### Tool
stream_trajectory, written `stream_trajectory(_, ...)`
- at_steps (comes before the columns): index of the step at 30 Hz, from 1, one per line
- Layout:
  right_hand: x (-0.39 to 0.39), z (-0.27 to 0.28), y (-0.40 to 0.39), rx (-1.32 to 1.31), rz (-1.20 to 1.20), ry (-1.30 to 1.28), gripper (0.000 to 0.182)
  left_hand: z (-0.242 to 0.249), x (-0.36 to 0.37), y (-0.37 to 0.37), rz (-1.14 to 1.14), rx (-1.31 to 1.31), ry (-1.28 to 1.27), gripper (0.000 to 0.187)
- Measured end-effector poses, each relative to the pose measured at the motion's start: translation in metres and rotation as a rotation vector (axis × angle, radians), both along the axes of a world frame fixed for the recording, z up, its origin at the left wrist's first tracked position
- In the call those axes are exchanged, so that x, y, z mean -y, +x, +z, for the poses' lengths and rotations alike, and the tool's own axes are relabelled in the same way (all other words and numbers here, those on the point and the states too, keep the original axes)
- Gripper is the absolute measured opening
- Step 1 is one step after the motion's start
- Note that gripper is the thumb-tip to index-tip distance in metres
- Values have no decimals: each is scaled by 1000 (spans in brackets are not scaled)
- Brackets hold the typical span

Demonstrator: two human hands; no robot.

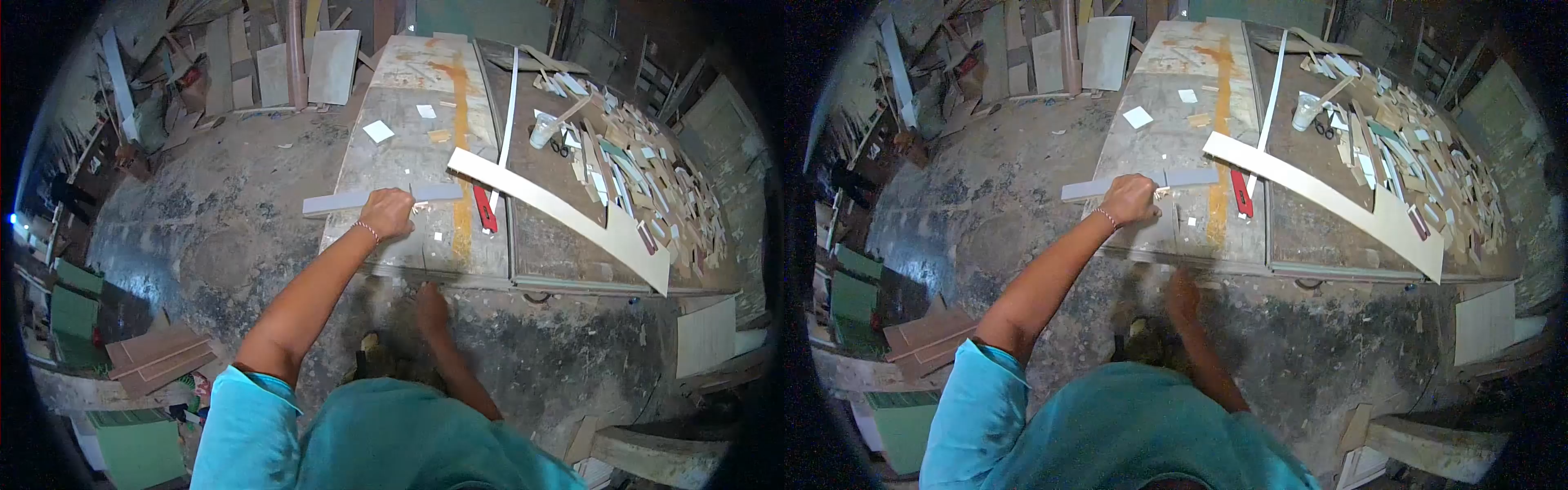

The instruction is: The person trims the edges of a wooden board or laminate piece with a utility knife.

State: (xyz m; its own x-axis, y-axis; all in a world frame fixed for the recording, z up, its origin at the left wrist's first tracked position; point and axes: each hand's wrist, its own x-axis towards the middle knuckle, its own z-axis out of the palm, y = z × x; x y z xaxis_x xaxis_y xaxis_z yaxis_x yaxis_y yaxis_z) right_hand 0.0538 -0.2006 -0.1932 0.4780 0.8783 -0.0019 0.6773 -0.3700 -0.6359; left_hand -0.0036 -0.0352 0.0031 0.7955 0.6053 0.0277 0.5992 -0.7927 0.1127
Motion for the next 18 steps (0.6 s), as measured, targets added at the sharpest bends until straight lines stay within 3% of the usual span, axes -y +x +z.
stream_trajectory(3, -21, 7, 0, -11, -74, -136, 22, -4, 0, 3, -83, -67, 5, 22)
stream_trajectory(9, -48, 29, 11, -40, -134, -93, 27, -3, 3, 3, -40, -36, 27, 19)
stream_trajectory(12, 3, 12, -4, -44, -96, 38, 29, -1, -1, 4, 5, 3, 23, 18)
stream_trajectory(15, 11, 22, 4, -30, -63, -124, 31, -8, -1, 7, 22, 2, 30, 19)
stream_trajectory(18, 3, 10, 6, 15, -35, -80, 30, -4, -7, 8, -11, -13, 33, 18)
